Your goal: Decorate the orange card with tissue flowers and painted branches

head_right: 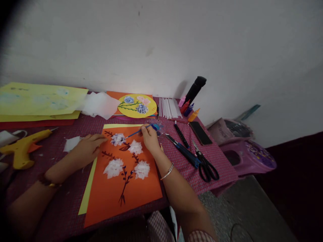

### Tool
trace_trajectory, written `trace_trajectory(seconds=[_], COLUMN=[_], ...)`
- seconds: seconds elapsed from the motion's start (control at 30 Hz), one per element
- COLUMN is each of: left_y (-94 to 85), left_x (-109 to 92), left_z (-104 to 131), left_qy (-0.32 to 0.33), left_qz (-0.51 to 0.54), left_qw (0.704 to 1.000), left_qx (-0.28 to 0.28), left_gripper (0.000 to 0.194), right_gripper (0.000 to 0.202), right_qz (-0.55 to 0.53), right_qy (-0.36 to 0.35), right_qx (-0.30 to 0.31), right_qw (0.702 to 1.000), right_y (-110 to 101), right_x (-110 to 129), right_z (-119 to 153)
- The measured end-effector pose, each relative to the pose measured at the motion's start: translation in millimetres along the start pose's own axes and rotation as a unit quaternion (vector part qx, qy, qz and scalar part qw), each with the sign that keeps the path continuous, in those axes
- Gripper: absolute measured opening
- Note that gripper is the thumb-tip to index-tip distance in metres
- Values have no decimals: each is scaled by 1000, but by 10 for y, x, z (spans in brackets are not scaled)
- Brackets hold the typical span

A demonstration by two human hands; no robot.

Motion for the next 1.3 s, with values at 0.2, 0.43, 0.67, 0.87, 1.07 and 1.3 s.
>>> trace_trajectory(seconds=[0.2, 0.43, 0.67, 0.87, 1.07, 1.3], left_y=[59, 196, 223, 209, 145, 49], left_x=[67, 231, 274, 241, 171, 45], left_z=[6, 28, 41, 35, 20, 2], left_qy=[9, 19, 24, 32, 34, -5], left_qz=[10, 24, 3, -2, -2, 5], left_qw=[1000, 999, 999, 999, 999, 1000], left_qx=[-6, -42, -40, -40, -31, 9], left_gripper=[48, 43, 41, 43, 45, 50], right_gripper=[28, 25, 27, 25, 23, 26], right_qz=[22, 239, 332, 318, 298, 150], right_qy=[-28, -135, -148, -146, -136, -117], right_qx=[-116, -198, -167, -165, -129, -172], right_qw=[993, 941, 916, 922, 936, 967], right_y=[-548, -1146, -1147, -1104, -1035, -904], right_x=[234, 347, 315, 306, 236, 368], right_z=[-222, -382, -400, -376, -368, -235])
Point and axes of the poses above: each hand's wrist, its own z-axis away from the middle knuckle, its own y-axis out of the palm, x = y × z, the point moved 6 cm from there along -z, towards the middle knuckle, and after that the axes turned 12 degrees about -x, right-handed, at the moved point
